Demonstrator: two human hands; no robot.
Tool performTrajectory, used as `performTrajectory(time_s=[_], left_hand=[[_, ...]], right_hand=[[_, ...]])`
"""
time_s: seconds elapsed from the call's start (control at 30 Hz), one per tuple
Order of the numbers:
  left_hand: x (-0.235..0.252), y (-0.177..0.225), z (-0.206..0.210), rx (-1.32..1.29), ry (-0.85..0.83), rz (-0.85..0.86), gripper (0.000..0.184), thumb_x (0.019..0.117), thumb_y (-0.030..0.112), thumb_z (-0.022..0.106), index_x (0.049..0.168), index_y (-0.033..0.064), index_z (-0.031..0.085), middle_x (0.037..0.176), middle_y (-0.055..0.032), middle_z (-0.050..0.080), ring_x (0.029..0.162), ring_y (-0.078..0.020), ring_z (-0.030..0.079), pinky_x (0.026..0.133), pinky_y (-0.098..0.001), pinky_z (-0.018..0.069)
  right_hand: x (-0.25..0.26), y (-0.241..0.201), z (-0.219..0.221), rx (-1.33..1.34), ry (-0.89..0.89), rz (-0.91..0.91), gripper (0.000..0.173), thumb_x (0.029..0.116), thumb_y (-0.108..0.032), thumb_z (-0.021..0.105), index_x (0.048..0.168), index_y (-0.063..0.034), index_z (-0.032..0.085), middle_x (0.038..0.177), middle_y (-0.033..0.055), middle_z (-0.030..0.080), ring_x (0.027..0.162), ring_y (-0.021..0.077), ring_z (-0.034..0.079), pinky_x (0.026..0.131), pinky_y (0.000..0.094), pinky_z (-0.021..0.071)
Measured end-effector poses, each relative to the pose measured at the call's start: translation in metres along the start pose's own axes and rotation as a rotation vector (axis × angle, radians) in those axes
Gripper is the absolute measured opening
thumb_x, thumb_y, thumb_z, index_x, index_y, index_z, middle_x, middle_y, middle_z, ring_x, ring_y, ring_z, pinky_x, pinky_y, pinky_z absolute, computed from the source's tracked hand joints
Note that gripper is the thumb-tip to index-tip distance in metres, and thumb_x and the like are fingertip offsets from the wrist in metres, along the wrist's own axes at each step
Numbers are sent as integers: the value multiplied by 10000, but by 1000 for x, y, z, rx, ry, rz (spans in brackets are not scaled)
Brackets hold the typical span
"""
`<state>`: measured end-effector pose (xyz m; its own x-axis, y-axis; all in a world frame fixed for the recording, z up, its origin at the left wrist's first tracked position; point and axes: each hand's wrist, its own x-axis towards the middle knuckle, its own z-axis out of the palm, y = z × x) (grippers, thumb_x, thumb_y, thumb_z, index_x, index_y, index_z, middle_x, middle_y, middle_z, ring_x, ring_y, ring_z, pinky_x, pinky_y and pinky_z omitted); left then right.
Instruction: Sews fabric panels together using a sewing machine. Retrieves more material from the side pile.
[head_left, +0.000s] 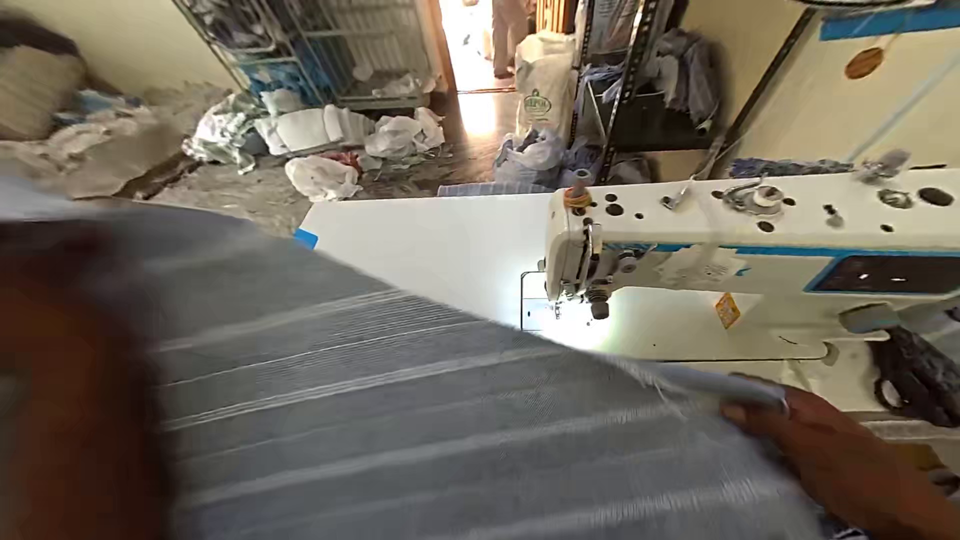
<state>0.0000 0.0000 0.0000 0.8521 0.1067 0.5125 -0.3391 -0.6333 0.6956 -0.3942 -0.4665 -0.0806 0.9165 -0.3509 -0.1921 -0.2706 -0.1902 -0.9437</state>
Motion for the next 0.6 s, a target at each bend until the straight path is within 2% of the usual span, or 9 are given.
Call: performTrajectory(time_s=[0.03, 0.07, 0.13, 0.23, 0.3, 0.37, 0.47, 0.53, 0.6], left_hand=[[-14, -9, 46, 16, -57, 99, 490, 1064, 235, 499, 1425, -91, 438, 1413, -226, 535, 1254, -212, 570, 1075, -367, 473], [-35, -10, 91, 32, -167, 165, 594, 1051, 271, 547, 1475, -105, 371, 1531, -307, 419, 1392, -369, 478, 1158, -486, 398], [-90, -20, 169, 93, -420, 203, 850, 1026, 417, 594, 1603, -53, 184, 1637, -330, 231, 1521, -456, 278, 1241, -582, 261], [-170, -11, 229, 426, -637, 345, 842, 1034, 661, 325, 1592, 30, 335, 1642, -267, 297, 1531, -472, 244, 1218, -686, 175], [-212, 12, 232, 481, -668, 399, 798, 1049, 643, 275, 1591, 64, 359, 1651, -225, 310, 1530, -454, 261, 1194, -696, 198], [-223, 34, 232, 459, -691, 401, 780, 1024, 653, 380, 1563, 92, 423, 1596, -199, 418, 1471, -446, 369, 1113, -700, 302], [-189, 57, 238, 296, -844, 356, 617, 900, 551, 719, 1232, 33, 668, 1147, -244, 677, 1131, -464, 609, 935, -688, 435], [-158, 62, 247, 132, -1063, 367, 374, 925, 368, 754, 1071, 25, 717, 1028, -212, 667, 1015, -400, 638, 913, -646, 465], [-138, 64, 244, -96, -1179, 376, 223, 976, 241, 702, 1062, 37, 731, 1045, -151, 658, 979, -282, 637, 893, -511, 524]], right_hand=[[7, 19, 2, -14, 153, 86, 189, 990, -246, 620, 1113, -132, 707, 926, 13, 744, 798, 110, 715, 712, 326, 623], [11, 41, -1, -124, 247, 135, 227, 1014, -252, 604, 1173, -113, 688, 963, 50, 742, 836, 155, 723, 742, 384, 625], [6, 89, -18, -464, 337, 177, 317, 1017, -233, 597, 1280, -60, 636, 1021, 172, 706, 919, 319, 694, 806, 596, 552], [-25, 133, -41, -759, 475, 158, 376, 1016, -203, 599, 1344, -21, 583, 970, 273, 672, 813, 453, 660, 707, 692, 512], [-34, 131, -40, -853, 530, 30, 412, 1022, -160, 565, 1386, 32, 556, 1186, 345, 602, 925, 504, 649, 773, 683, 530], [-23, 111, -21, -862, 521, -103, 398, 1027, -170, 532, 1358, 46, 582, 1300, 351, 560, 1039, 519, 634, 853, 669, 533], [17, 80, 36, -765, 343, -173, 338, 1059, -205, 532, 1321, -11, 625, 1301, 231, 623, 1114, 401, 657, 924, 605, 549], [54, 64, 80, -706, 208, -253, 318, 1062, -233, 549, 1291, -32, 637, 1259, 167, 669, 1100, 328, 684, 933, 556, 568], [89, 49, 118, -593, 100, -301, 366, 1068, -305, 552, 1295, -29, 635, 1218, 159, 691, 1058, 316, 700, 912, 553, 573]])
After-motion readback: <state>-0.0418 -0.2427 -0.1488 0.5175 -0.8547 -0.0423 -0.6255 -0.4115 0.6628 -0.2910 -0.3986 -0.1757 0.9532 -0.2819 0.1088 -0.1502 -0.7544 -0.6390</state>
